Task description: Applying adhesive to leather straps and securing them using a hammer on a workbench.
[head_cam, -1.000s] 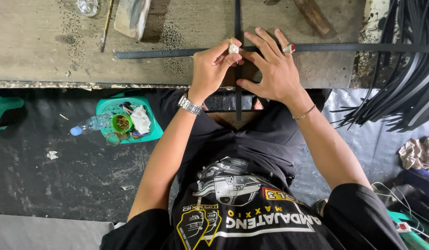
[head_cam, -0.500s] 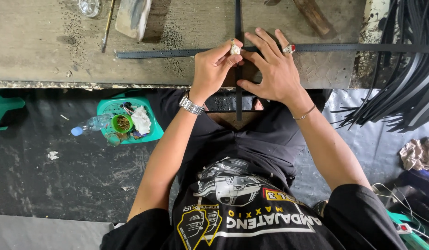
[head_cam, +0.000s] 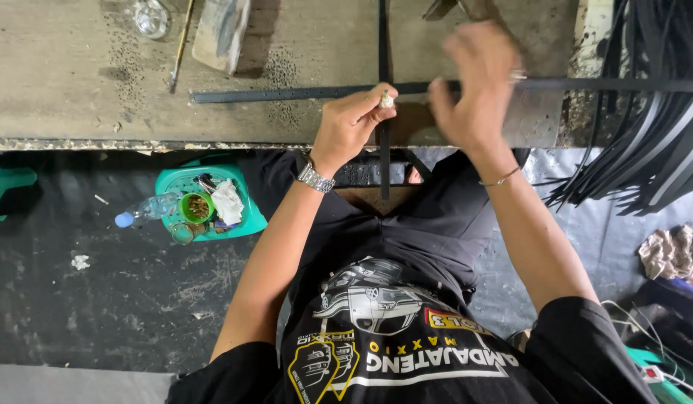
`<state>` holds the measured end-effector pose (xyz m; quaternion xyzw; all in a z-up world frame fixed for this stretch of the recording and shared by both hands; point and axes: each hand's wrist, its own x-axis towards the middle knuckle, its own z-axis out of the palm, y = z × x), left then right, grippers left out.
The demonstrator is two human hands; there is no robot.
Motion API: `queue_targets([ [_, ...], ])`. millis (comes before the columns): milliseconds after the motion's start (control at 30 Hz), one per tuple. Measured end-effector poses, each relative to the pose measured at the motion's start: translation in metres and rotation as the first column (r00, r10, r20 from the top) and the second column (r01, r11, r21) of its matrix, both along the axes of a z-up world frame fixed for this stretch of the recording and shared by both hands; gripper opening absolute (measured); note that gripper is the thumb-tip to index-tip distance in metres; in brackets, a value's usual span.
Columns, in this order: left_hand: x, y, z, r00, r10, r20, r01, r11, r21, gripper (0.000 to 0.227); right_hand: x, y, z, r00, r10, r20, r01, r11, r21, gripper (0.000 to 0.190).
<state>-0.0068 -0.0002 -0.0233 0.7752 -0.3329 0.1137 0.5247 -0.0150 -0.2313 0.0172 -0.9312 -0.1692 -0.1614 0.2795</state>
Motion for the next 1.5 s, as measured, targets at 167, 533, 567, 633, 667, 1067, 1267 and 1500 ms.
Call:
queue_targets([
  [167, 0.000, 0.000, 0.004, 0.998, -0.054, 0.012, 0.055, 0.996, -0.067, 0.020, 0.029, -0.045, -0.017, 0.933, -0.324, 0.159, 0.361, 0.855, -0.372, 0.038],
  [533, 0.002, -0.006, -0.007, 0.994, -0.004, 0.113, 0.010, 0.998, -0.055, 0.024, 0.013, -0.041, 0.033, 0.892, -0.294, -0.343, 0.286, 0.955, -0.074, 0.031],
  [567, 0.003, -0.005, -0.012, 0.994, -0.001, 0.111, 0.007, 0.998, -0.055, 0.024, -0.003, -0.031, 0.037, 0.892, -0.291, -0.345, 0.283, 0.956, -0.075, 0.031],
  [633, 0.004, -0.005, -0.021, 0.994, -0.033, 0.106, 0.034, 0.999, -0.004, 0.027, -0.038, -0.014, 0.046, 0.983, -0.070, -0.171, 0.083, 0.994, 0.069, 0.035],
  [667, 0.002, -0.006, -0.028, 0.994, -0.035, 0.104, 0.036, 0.999, -0.005, 0.027, -0.051, -0.011, 0.040, 0.982, -0.072, -0.173, 0.085, 0.994, 0.068, 0.035],
  [1067, 0.002, -0.015, -0.040, 0.999, 0.009, 0.040, -0.002, 0.987, -0.163, 0.030, -0.099, -0.016, 0.053, 0.986, -0.167, 0.015, 0.167, 0.971, -0.169, 0.037],
  [1267, 0.004, -0.009, -0.032, 0.998, 0.021, 0.057, -0.013, 0.991, -0.131, 0.025, -0.070, -0.007, 0.050, 0.971, -0.164, -0.174, 0.154, 0.986, -0.069, 0.033],
  [1500, 0.002, -0.003, -0.009, 0.997, -0.049, 0.062, 0.051, 0.998, -0.039, 0.030, 0.013, -0.038, -0.003, 0.890, -0.394, 0.231, 0.456, 0.790, -0.410, 0.034],
])
